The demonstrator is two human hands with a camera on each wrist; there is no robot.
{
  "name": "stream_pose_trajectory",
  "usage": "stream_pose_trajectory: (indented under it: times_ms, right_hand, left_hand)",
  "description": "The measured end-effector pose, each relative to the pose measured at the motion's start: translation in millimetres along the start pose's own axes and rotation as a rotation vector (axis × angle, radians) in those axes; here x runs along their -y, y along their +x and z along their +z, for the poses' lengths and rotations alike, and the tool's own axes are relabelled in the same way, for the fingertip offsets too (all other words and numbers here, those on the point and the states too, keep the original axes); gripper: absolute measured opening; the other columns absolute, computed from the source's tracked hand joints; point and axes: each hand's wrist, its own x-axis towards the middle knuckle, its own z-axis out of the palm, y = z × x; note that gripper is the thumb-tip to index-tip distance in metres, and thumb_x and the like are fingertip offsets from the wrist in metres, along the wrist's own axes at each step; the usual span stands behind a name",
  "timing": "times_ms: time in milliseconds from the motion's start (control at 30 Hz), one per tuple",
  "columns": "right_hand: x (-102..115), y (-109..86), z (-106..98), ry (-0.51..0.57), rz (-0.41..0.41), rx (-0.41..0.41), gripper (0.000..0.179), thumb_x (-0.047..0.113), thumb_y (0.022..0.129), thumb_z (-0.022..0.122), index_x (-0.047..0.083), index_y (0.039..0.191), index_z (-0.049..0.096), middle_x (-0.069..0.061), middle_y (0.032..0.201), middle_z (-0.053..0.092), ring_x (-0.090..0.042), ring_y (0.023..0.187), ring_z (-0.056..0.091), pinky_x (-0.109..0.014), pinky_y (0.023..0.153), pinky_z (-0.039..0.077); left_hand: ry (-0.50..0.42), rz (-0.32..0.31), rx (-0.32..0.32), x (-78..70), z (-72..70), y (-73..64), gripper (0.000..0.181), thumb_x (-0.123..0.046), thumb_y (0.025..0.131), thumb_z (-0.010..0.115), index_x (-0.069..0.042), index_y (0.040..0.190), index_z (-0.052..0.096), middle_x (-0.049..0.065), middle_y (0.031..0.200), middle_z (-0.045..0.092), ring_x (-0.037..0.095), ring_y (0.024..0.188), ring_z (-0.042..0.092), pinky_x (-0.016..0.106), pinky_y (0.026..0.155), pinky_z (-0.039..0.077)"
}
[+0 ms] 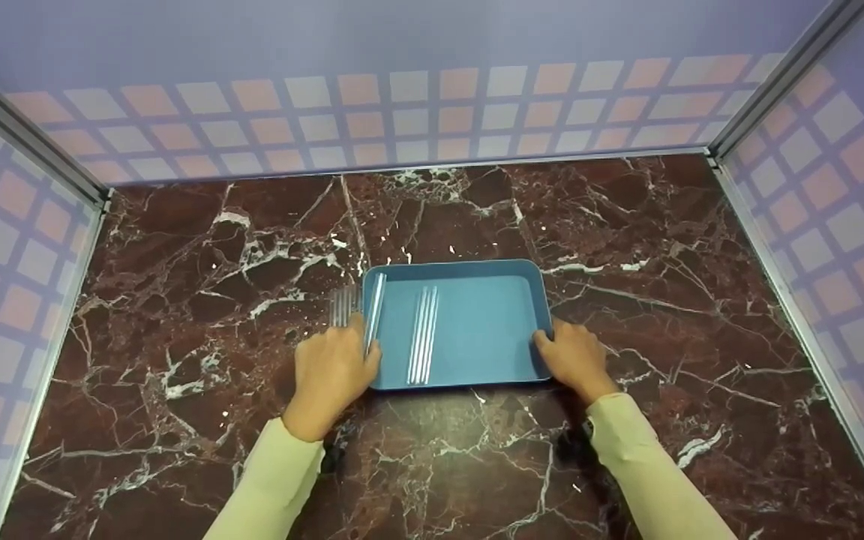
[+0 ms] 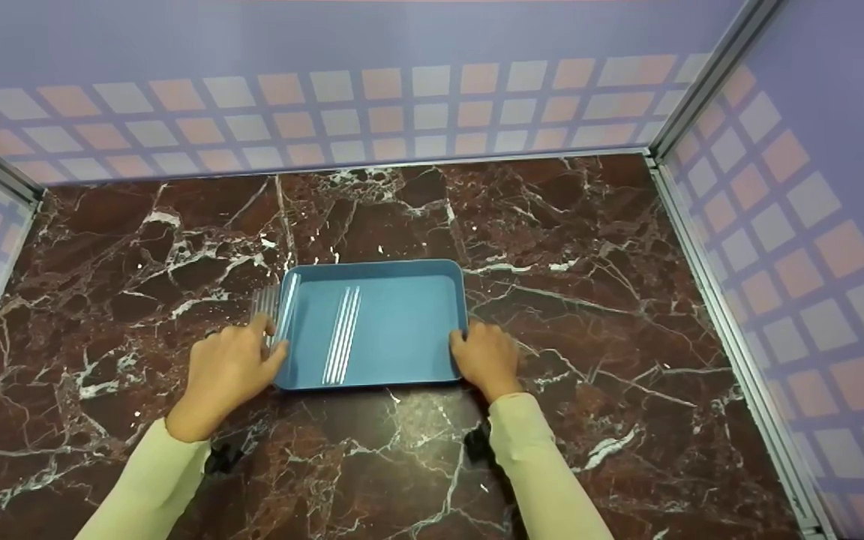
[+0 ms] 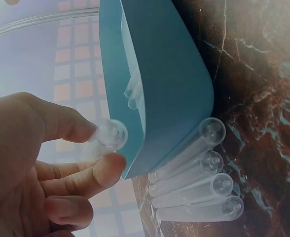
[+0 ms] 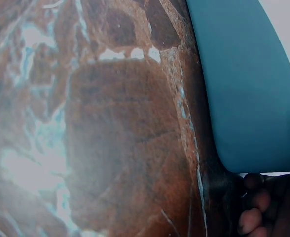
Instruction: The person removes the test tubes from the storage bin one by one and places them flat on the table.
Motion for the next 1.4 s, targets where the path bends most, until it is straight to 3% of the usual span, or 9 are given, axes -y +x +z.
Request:
stream_pose_trajectory:
  times_ms: [333,567,967,1267,1400]
  right_hand:
    - [-0.7,-0.6,0.3,0.006,-0.009,-0.008,0.04,0.04,0.092,0.046,0.005,0.098,0.065,-0.025,0.107,0.068,-0.049,0.092,0.064,-0.06,0.072,0.047]
    - [-1.2,0.2,0.3,-0.001,-0.008,-0.017,0.04,0.04,0.092,0.047,0.005,0.096,0.064,-0.025,0.106,0.068,-0.049,0.091,0.064,-0.06,0.073,0.047]
    - [-1.2,0.3,0.0,0.003,-0.014,-0.023,0.039,0.039,0.093,0.047,0.004,0.097,0.064,-0.026,0.105,0.068,-0.05,0.092,0.064,-0.06,0.073,0.047]
    - [-0.3,0.2,0.0,0.011,-0.006,-0.003,0.04,0.04,0.093,0.046,0.009,0.108,0.065,-0.023,0.11,0.068,-0.05,0.095,0.063,-0.061,0.073,0.047]
    - [-0.8,0.4,0.8,0.013,-0.005,-0.003,0.04,0.04,0.093,0.046,0.008,0.108,0.065,-0.023,0.11,0.068,-0.049,0.095,0.064,-0.061,0.073,0.047]
  left_hand:
    - [-0.019,-0.013,0.006,2.9,-0.3,0.4,0.031,-0.031,0.082,0.069,-0.003,0.095,0.065,0.007,0.05,0.049,0.022,0.039,0.042,0.034,0.037,0.032]
    - [-0.017,-0.033,0.051,4.8,-1.5,1.2,0.035,-0.032,0.084,0.066,-0.003,0.102,0.065,0.006,0.05,0.048,0.021,0.04,0.041,0.033,0.038,0.032]
    - [-0.013,-0.032,0.057,7.1,-0.4,3.2,0.04,-0.032,0.084,0.066,-0.002,0.11,0.066,0.001,0.047,0.043,0.017,0.039,0.038,0.029,0.037,0.027]
    - [-0.013,-0.01,-0.001,7.7,4.3,2.1,0.03,-0.03,0.082,0.068,-0.002,0.093,0.064,0.009,0.05,0.052,0.022,0.038,0.044,0.037,0.036,0.034]
    - [-0.009,-0.01,-0.005,8.6,5.1,1.6,0.032,-0.031,0.082,0.068,-0.002,0.096,0.065,0.009,0.049,0.051,0.022,0.038,0.043,0.036,0.036,0.033]
